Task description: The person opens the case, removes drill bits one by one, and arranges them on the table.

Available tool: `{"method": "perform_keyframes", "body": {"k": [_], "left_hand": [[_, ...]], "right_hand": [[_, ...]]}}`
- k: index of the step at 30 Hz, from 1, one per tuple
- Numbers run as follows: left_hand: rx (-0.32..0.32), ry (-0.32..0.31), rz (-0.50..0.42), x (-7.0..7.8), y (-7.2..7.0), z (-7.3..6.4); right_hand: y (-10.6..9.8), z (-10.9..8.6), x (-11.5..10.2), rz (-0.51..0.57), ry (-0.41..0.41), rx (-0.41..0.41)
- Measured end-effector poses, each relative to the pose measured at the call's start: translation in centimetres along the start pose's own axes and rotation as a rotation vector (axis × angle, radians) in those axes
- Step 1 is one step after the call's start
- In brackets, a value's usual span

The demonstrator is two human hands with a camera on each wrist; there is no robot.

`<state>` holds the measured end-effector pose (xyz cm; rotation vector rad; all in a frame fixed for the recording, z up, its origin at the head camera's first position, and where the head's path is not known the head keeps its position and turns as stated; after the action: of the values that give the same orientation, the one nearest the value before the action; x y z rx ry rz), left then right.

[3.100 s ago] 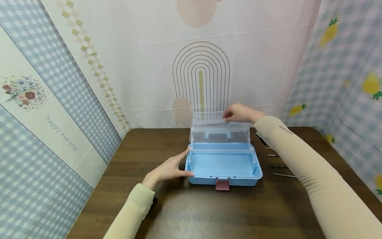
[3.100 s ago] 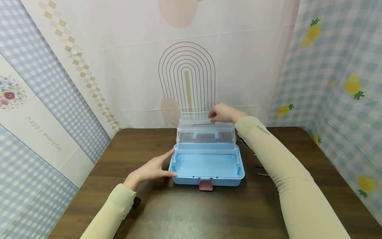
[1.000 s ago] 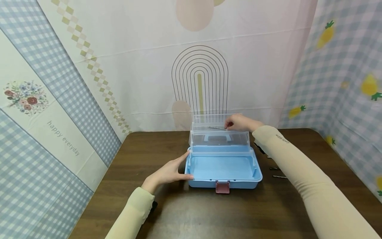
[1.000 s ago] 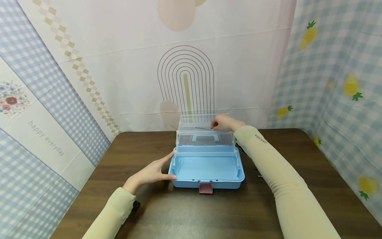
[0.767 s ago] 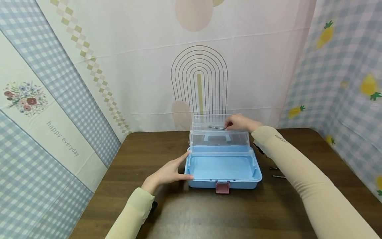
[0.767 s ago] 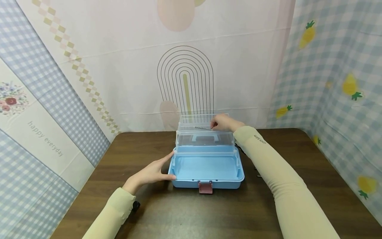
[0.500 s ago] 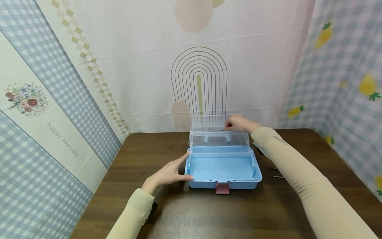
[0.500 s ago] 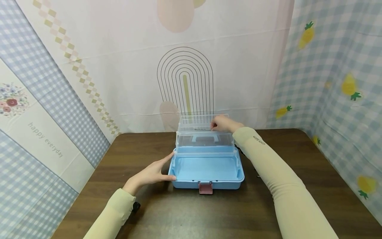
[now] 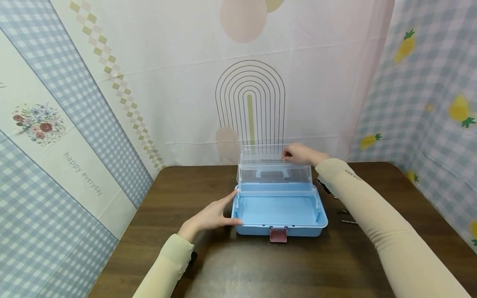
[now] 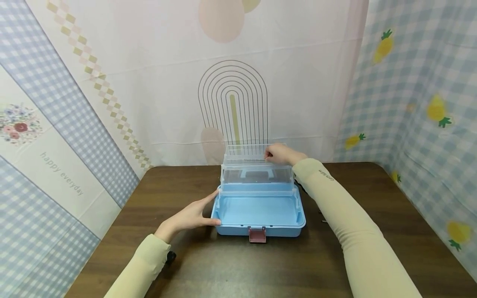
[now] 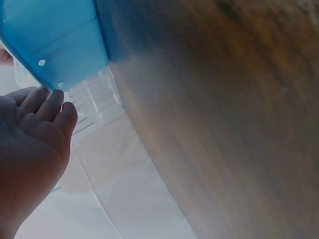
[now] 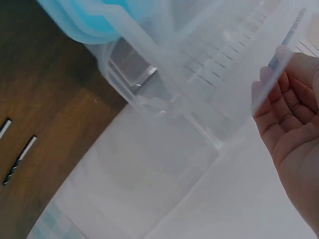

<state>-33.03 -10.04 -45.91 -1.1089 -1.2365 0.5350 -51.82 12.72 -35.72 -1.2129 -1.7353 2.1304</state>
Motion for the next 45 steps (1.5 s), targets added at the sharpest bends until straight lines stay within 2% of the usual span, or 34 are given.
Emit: {"method": "perform_keyframes", "body": {"k": [10, 21, 30, 45], "left_hand": [[0.003, -0.008, 0.013, -0.2, -0.2, 0.3], [-0.001, -0.002, 0.004, -0.1, 0.1, 0.2], [-0.006, -0.012, -0.004, -0.2, 0.2, 0.0], [-0.010, -0.018, -0.017, -0.4, 0.5, -0.5]], "right_hand": [[-5.0, -0.5, -2.0, 0.007, -0.022, 0.127], [-6.7, -2.2, -1.3, 0.000, -0.016, 0.166], [-8.7, -5.6, 0.8, 0.017, 0.035, 0.172], [-13.1, -12.3, 3.5, -0.090, 0.126, 0.240]]}}
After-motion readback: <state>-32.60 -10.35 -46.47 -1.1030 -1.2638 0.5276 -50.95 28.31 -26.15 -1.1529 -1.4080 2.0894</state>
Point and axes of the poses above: each hand's wrist, its own z-axis towards the middle knuckle, its own y-axis out of the palm, x = y × z, the point moved 8 cm from there along z, towards the middle knuckle, and after that the axes turned 10 degrees about z, right-handed, at the moved point
